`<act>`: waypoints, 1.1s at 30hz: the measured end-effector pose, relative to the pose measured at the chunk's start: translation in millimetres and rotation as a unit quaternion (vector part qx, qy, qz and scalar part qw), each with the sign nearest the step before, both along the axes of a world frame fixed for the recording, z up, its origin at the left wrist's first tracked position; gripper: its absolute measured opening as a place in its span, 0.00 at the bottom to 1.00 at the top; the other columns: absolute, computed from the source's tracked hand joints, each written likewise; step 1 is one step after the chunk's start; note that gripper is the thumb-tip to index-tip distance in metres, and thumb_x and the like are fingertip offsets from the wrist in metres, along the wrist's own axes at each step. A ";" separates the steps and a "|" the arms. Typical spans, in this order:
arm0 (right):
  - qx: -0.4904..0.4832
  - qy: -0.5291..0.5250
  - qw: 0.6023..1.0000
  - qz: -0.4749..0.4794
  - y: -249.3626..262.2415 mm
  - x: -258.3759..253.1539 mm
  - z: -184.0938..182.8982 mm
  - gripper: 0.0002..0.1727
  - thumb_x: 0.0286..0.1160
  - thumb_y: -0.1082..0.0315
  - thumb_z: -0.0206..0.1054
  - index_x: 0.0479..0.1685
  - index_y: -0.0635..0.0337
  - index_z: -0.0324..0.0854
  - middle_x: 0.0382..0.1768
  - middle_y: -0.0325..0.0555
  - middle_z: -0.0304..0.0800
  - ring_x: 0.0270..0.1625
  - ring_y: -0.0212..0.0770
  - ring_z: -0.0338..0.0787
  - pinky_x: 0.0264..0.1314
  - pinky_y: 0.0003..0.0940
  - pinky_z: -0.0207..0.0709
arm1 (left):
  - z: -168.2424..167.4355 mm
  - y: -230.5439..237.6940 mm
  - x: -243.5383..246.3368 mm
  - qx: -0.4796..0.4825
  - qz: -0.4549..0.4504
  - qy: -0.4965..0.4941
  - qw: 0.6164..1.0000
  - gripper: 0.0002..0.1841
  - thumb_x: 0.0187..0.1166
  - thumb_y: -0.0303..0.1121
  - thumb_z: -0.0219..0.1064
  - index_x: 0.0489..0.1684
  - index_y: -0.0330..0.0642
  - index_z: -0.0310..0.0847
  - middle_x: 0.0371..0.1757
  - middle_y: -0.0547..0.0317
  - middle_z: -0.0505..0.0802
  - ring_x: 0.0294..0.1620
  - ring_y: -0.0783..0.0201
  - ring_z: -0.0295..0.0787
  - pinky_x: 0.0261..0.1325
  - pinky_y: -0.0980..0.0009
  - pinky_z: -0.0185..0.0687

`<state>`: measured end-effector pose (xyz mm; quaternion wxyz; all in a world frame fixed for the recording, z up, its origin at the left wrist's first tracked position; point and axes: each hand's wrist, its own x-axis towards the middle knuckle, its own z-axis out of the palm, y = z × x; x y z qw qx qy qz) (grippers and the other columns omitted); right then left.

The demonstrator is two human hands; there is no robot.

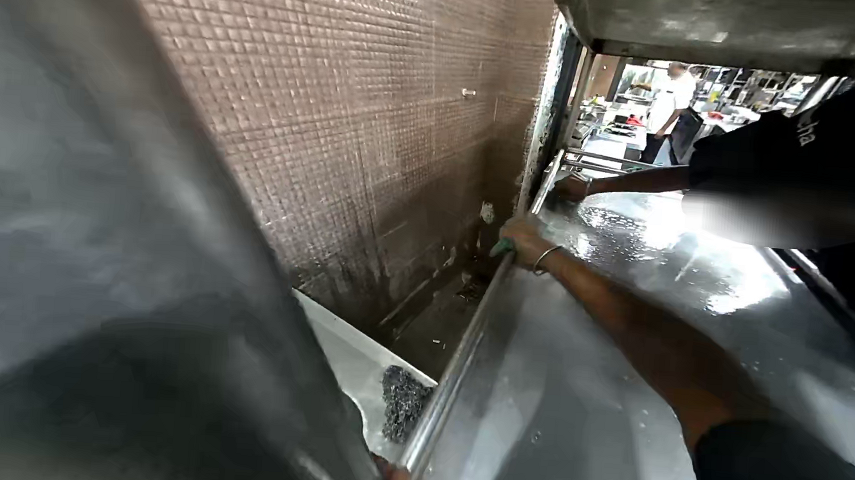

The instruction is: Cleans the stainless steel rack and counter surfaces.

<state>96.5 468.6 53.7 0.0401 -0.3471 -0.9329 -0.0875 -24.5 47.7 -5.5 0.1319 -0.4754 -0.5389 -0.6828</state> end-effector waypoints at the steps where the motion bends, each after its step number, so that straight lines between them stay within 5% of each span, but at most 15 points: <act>1: 0.015 -0.009 0.999 0.034 -37.7 -4.7 3.2 0.21 0.56 0.69 0.82 0.53 0.55 0.91 0.59 0.55 0.90 0.67 0.63 0.84 0.74 0.70 0.68 | 1.7 0.4 3.9 0.004 0.011 -0.012 1.000 0.22 0.80 0.38 0.70 0.53 0.22 0.71 0.38 0.53 0.86 0.41 0.75 0.88 0.49 0.76 0.87; 3: 0.036 0.022 0.994 0.101 -125.4 -10.6 2.6 0.18 0.59 0.70 0.80 0.52 0.50 0.92 0.54 0.50 0.93 0.62 0.59 0.87 0.72 0.67 0.71 | 7.5 1.3 9.8 0.010 0.048 -0.021 0.999 0.29 0.77 0.40 0.73 0.55 0.16 0.69 0.41 0.46 0.87 0.44 0.78 0.88 0.54 0.79 0.86; 6: 0.008 0.061 0.977 0.205 -266.5 -21.8 3.5 0.16 0.71 0.67 0.74 0.58 0.48 0.88 0.60 0.47 0.90 0.68 0.55 0.84 0.78 0.63 0.69 | 18.3 -2.2 13.0 -0.009 0.083 -0.021 0.996 0.34 0.75 0.43 0.72 0.56 0.11 0.68 0.41 0.40 0.87 0.44 0.84 0.86 0.55 0.87 0.81; 8: 0.006 0.105 0.954 0.279 -300.9 -28.8 -5.8 0.10 0.76 0.67 0.68 0.53 0.47 0.88 0.56 0.42 0.91 0.67 0.51 0.85 0.77 0.59 0.69 | 18.6 -2.9 11.4 -0.012 0.088 -0.012 0.996 0.34 0.75 0.45 0.72 0.56 0.12 0.70 0.41 0.38 0.89 0.43 0.83 0.87 0.53 0.85 0.82; 11: 0.015 0.132 0.941 0.310 -259.0 -27.1 -9.7 0.12 0.69 0.72 0.74 0.50 0.49 0.91 0.55 0.42 0.93 0.67 0.49 0.87 0.75 0.56 0.74 | 19.1 -0.7 8.3 -0.025 0.106 0.002 0.994 0.34 0.75 0.47 0.70 0.56 0.15 0.71 0.38 0.41 0.89 0.38 0.80 0.87 0.47 0.84 0.83; 13: 0.021 0.160 0.962 0.221 -195.6 -10.2 -16.0 0.15 0.62 0.72 0.79 0.50 0.55 0.91 0.57 0.49 0.93 0.66 0.53 0.88 0.72 0.59 0.77 | 17.4 -2.9 6.4 -0.039 0.107 0.010 0.993 0.33 0.75 0.47 0.69 0.57 0.17 0.72 0.38 0.42 0.89 0.37 0.77 0.87 0.46 0.81 0.84; 16: -0.024 0.187 0.981 0.036 -99.1 27.8 -15.6 0.35 0.62 0.79 0.76 0.77 0.62 0.77 0.82 0.59 0.74 0.84 0.60 0.73 0.85 0.57 0.67 | 17.6 -0.5 7.6 -0.031 0.096 0.018 0.995 0.33 0.75 0.48 0.68 0.57 0.16 0.72 0.35 0.43 0.89 0.33 0.75 0.87 0.42 0.78 0.86; 18: -0.064 0.210 0.975 -0.023 -76.1 27.8 -9.9 0.45 0.58 0.82 0.77 0.85 0.64 0.67 0.88 0.63 0.62 0.89 0.61 0.65 0.89 0.55 0.62 | 18.7 -0.4 4.5 -0.027 0.100 0.023 0.994 0.32 0.76 0.47 0.68 0.56 0.17 0.72 0.34 0.47 0.89 0.31 0.75 0.87 0.40 0.78 0.86; 22: -0.081 0.283 0.955 -0.040 -116.0 26.2 -18.6 0.50 0.48 0.81 0.83 0.84 0.65 0.67 0.85 0.66 0.64 0.86 0.63 0.68 0.84 0.55 0.69 | 17.3 -2.2 6.0 -0.038 0.099 0.028 0.994 0.31 0.76 0.46 0.68 0.59 0.19 0.72 0.36 0.48 0.89 0.32 0.75 0.87 0.43 0.77 0.86; 24: -0.131 0.300 0.942 -0.079 -159.4 34.2 -13.5 0.49 0.58 0.74 0.80 0.87 0.63 0.60 0.82 0.65 0.69 0.79 0.62 0.77 0.78 0.57 0.75 | 17.1 -2.9 6.9 -0.042 0.101 0.026 0.994 0.31 0.76 0.45 0.67 0.60 0.19 0.72 0.36 0.47 0.89 0.33 0.75 0.86 0.43 0.77 0.86; 27: -0.237 0.320 0.906 -0.145 -211.6 52.6 -10.8 0.47 0.68 0.67 0.75 0.89 0.65 0.52 0.64 0.68 0.84 0.65 0.63 0.88 0.68 0.61 0.80 | 17.0 -2.6 6.5 -0.040 0.098 0.023 0.994 0.31 0.77 0.46 0.67 0.60 0.20 0.71 0.36 0.49 0.88 0.32 0.76 0.85 0.42 0.78 0.85; 31: -0.240 0.250 0.932 -0.104 -242.6 64.6 -14.5 0.33 0.75 0.57 0.74 0.75 0.63 0.70 0.55 0.62 0.88 0.57 0.58 0.91 0.61 0.59 0.82 | 17.5 -2.6 6.7 -0.045 0.102 0.017 0.994 0.30 0.77 0.46 0.66 0.61 0.23 0.72 0.35 0.52 0.88 0.30 0.75 0.85 0.39 0.76 0.86; 33: -0.185 0.256 0.948 -0.045 -244.7 52.8 -28.0 0.35 0.72 0.47 0.76 0.73 0.60 0.76 0.62 0.57 0.87 0.62 0.54 0.89 0.66 0.55 0.82 | 17.4 -2.7 7.4 -0.047 0.100 0.008 0.994 0.29 0.77 0.46 0.67 0.61 0.24 0.72 0.34 0.53 0.87 0.29 0.75 0.84 0.38 0.75 0.85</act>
